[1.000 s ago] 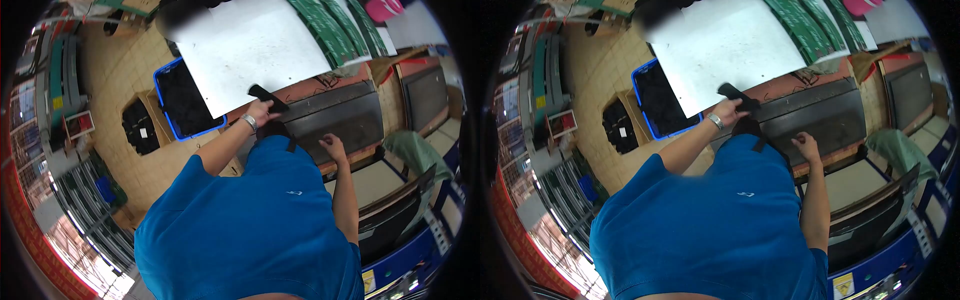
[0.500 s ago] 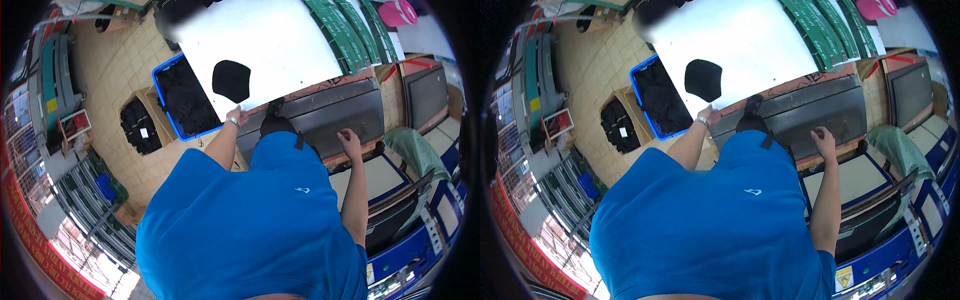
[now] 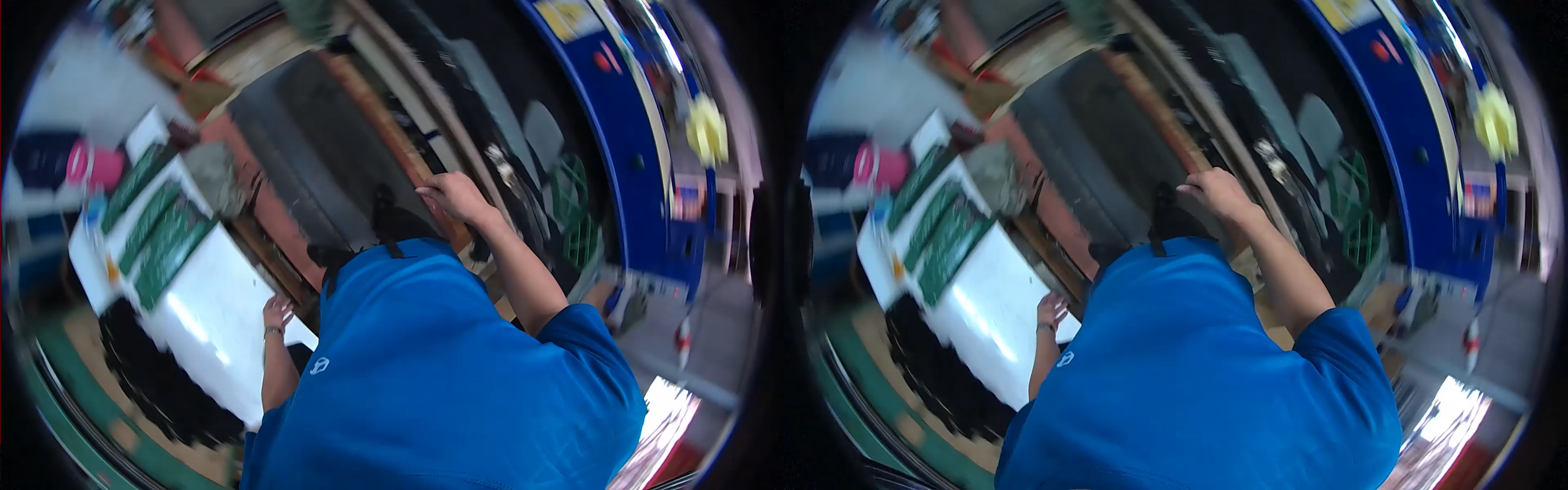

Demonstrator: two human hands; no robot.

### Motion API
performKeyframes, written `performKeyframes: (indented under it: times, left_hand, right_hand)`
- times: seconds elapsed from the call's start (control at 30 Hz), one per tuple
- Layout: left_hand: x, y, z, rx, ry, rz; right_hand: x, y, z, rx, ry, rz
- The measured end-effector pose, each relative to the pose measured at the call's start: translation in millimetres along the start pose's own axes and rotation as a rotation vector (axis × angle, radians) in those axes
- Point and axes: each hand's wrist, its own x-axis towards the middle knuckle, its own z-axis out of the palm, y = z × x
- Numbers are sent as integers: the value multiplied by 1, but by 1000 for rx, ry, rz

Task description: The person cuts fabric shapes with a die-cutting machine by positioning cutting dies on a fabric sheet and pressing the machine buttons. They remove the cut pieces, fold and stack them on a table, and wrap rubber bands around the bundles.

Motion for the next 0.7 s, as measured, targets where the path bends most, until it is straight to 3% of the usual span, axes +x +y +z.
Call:
performKeyframes:
  times: [0.1, 0.13, 0.27, 0.37, 0.43, 0.47, 0.53, 0.7]
  left_hand:
    - [-4, 75, 22, 299, 76, -5]
    - [-5, 104, 32, 356, 98, 19]
    - [1, 212, 99, 410, 88, 194]
    - [-11, 271, 182, 293, 20, 378]
    - [-46, 299, 259, 329, -69, 448]
    - [-45, 312, 285, 375, -200, 487]
    - [-85, 330, 357, 420, -228, 549]
    - [-115, 372, 453, 589, -307, 743]
  right_hand:
    - [-59, 67, -58, 116, 375, 40]
    - [-81, 75, -80, 88, 408, 238]
    - [-150, 180, -112, -18, 730, 506]
    - [-175, 252, -125, -180, 593, 666]
    - [-176, 282, -130, -199, 560, 639]
    - [-174, 287, -138, -161, 506, 645]
    - [-171, 297, -150, -107, 421, 655]
    - [-169, 309, -169, -77, 378, 664]
